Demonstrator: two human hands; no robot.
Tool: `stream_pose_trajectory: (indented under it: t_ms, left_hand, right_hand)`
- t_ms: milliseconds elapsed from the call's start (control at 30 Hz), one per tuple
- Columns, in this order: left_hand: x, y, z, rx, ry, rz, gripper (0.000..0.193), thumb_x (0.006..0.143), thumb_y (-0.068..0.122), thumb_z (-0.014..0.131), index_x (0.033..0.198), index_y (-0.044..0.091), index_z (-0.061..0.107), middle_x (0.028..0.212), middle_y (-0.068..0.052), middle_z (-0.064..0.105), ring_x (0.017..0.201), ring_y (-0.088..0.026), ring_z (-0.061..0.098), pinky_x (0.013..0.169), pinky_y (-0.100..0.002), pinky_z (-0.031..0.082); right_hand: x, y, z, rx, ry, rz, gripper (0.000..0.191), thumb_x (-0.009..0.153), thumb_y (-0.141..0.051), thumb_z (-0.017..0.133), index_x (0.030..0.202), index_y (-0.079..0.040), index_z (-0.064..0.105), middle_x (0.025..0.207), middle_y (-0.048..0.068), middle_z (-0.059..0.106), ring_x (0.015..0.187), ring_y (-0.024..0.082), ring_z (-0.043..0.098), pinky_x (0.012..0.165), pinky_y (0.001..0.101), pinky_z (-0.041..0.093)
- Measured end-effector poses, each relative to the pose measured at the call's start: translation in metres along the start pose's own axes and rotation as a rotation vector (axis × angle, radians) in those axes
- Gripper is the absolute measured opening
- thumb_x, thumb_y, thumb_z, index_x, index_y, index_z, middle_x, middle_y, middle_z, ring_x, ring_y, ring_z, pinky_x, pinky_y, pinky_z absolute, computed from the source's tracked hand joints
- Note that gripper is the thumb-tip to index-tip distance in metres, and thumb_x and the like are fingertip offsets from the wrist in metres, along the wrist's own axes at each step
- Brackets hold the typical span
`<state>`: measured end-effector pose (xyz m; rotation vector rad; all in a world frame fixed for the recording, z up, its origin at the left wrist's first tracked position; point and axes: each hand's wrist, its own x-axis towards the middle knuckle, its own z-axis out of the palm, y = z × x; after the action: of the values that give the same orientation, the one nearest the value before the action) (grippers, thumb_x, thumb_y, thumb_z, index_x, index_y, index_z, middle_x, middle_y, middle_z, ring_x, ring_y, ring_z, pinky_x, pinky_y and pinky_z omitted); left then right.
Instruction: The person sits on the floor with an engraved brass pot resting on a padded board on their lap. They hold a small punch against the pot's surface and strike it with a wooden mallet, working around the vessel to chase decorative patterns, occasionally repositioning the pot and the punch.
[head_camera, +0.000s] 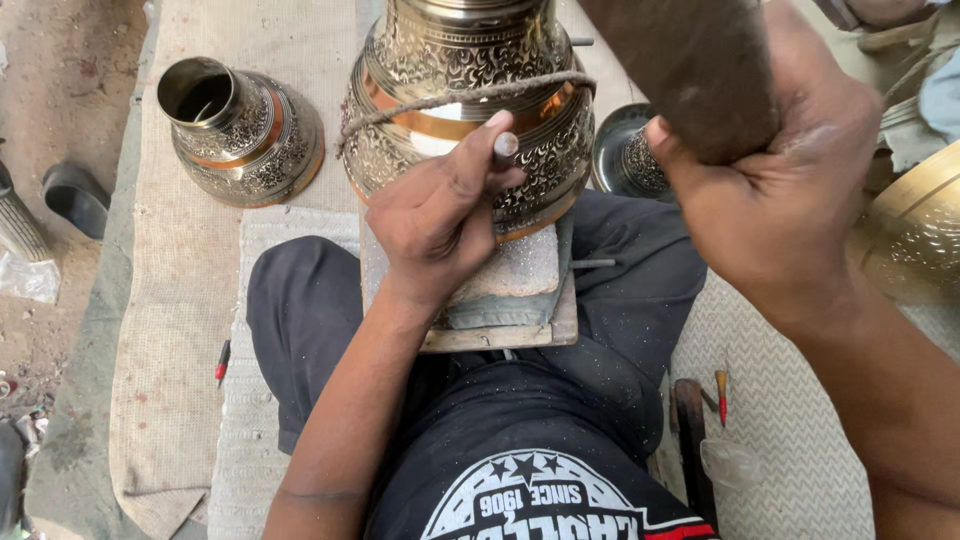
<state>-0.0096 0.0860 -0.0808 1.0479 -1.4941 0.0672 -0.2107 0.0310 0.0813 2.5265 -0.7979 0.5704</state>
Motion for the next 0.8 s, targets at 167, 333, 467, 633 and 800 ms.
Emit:
stream_pose_trajectory:
  t_ms: [167, 333, 467, 633, 800]
  left_hand:
    - [0.002, 0.0, -0.002, -0.018, -0.013, -0.002, 0.063, 0.091, -0.014, 0.068, 0.146, 0.015, 0.058, 0.115, -0.002, 0.078, 0.09, -0.013, 0.079, 0.081, -0.024, 0.062]
    - [0.003, -0.001, -0.005, 0.019, -0.015, 0.017, 0.064, 0.083, -0.016, 0.066, 0.139, 0.014, 0.061, 0.102, 0.0, 0.078, 0.084, -0.014, 0.077, 0.077, -0.026, 0.061]
    - [0.003, -0.001, -0.005, -0.084, -0.01, -0.003, 0.068, 0.086, -0.016, 0.064, 0.146, 0.016, 0.056, 0.111, -0.003, 0.077, 0.092, -0.013, 0.079, 0.084, -0.024, 0.063]
    - [0.006, 0.001, -0.005, -0.067, -0.013, 0.008, 0.068, 0.087, -0.016, 0.066, 0.146, 0.016, 0.058, 0.106, -0.001, 0.077, 0.087, -0.011, 0.078, 0.08, -0.023, 0.062]
    - [0.003, -0.004, -0.005, -0.054, -0.006, 0.05, 0.063, 0.086, -0.016, 0.066, 0.141, 0.015, 0.059, 0.103, 0.001, 0.078, 0.086, -0.012, 0.076, 0.077, -0.023, 0.061]
  right_hand:
    - [0.0, -0.002, 0.002, 0.1, 0.009, 0.019, 0.03, 0.068, 0.013, 0.07, 0.094, -0.002, 0.076, 0.082, 0.012, 0.071, 0.07, 0.028, 0.065, 0.067, 0.0432, 0.049]
    - [-0.001, -0.004, 0.006, 0.413, 0.086, 0.023, 0.027, 0.082, 0.017, 0.065, 0.105, 0.004, 0.07, 0.094, 0.016, 0.069, 0.077, 0.025, 0.066, 0.069, 0.0339, 0.049]
    - [-0.006, -0.001, 0.008, 0.432, 0.092, 0.029, 0.027, 0.083, 0.017, 0.066, 0.105, 0.004, 0.072, 0.09, 0.017, 0.069, 0.069, 0.026, 0.063, 0.062, 0.0361, 0.043]
    - [-0.01, 0.0, 0.013, 0.543, 0.053, 0.098, 0.027, 0.086, 0.014, 0.058, 0.107, 0.0, 0.067, 0.094, 0.011, 0.066, 0.075, 0.022, 0.062, 0.067, 0.0313, 0.043]
    - [-0.01, -0.014, 0.009, 0.386, 0.099, 0.129, 0.024, 0.08, 0.011, 0.061, 0.1, -0.001, 0.068, 0.096, 0.013, 0.07, 0.079, 0.026, 0.067, 0.071, 0.0423, 0.043]
